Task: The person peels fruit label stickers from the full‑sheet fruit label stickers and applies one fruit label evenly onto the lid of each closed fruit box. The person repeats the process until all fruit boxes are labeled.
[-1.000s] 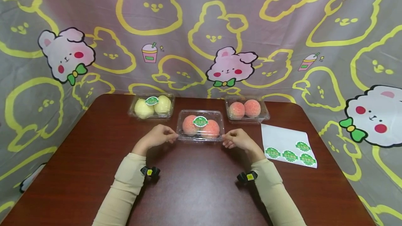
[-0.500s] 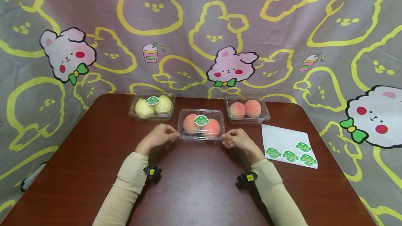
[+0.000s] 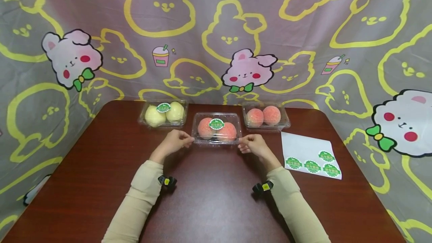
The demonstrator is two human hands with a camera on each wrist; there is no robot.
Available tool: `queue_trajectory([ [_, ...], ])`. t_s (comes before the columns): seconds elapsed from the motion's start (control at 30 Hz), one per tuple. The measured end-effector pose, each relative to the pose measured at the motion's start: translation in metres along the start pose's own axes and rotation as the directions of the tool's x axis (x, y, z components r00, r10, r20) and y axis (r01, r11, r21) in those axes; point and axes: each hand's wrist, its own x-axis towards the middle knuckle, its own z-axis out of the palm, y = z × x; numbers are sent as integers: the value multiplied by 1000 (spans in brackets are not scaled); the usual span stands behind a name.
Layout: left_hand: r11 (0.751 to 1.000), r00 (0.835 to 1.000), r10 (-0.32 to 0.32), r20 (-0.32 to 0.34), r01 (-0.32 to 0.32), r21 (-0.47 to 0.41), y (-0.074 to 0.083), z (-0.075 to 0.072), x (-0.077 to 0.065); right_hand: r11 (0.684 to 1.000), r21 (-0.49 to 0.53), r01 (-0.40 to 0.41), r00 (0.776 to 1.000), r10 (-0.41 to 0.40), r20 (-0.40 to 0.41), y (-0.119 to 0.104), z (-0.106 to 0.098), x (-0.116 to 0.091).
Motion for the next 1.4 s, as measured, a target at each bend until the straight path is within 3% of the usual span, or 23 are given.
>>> queue_trajectory([
  [0.47, 980, 996, -66, -64, 53, -192, -3, 12, 11, 998, 64, 3, 987, 7, -159, 1, 10, 10],
  [0.7, 962, 989, -95, -112, 63, -265, -5, 18, 17, 985, 171, 0, 972, 40, -230, 2, 18, 15],
  [0.93, 919, 967, -195, -166, 121, -374, -1, 22, 21, 965, 261, 30, 961, 44, -273, 1, 27, 20],
  [1.13, 876, 945, -239, -221, 112, -469, -1, 28, 27, 948, 316, 34, 955, 62, -290, 0, 31, 24],
  [1.4, 848, 918, -293, -269, 119, -516, -1, 34, 35, 924, 381, 37, 949, 87, -302, -1, 35, 30],
])
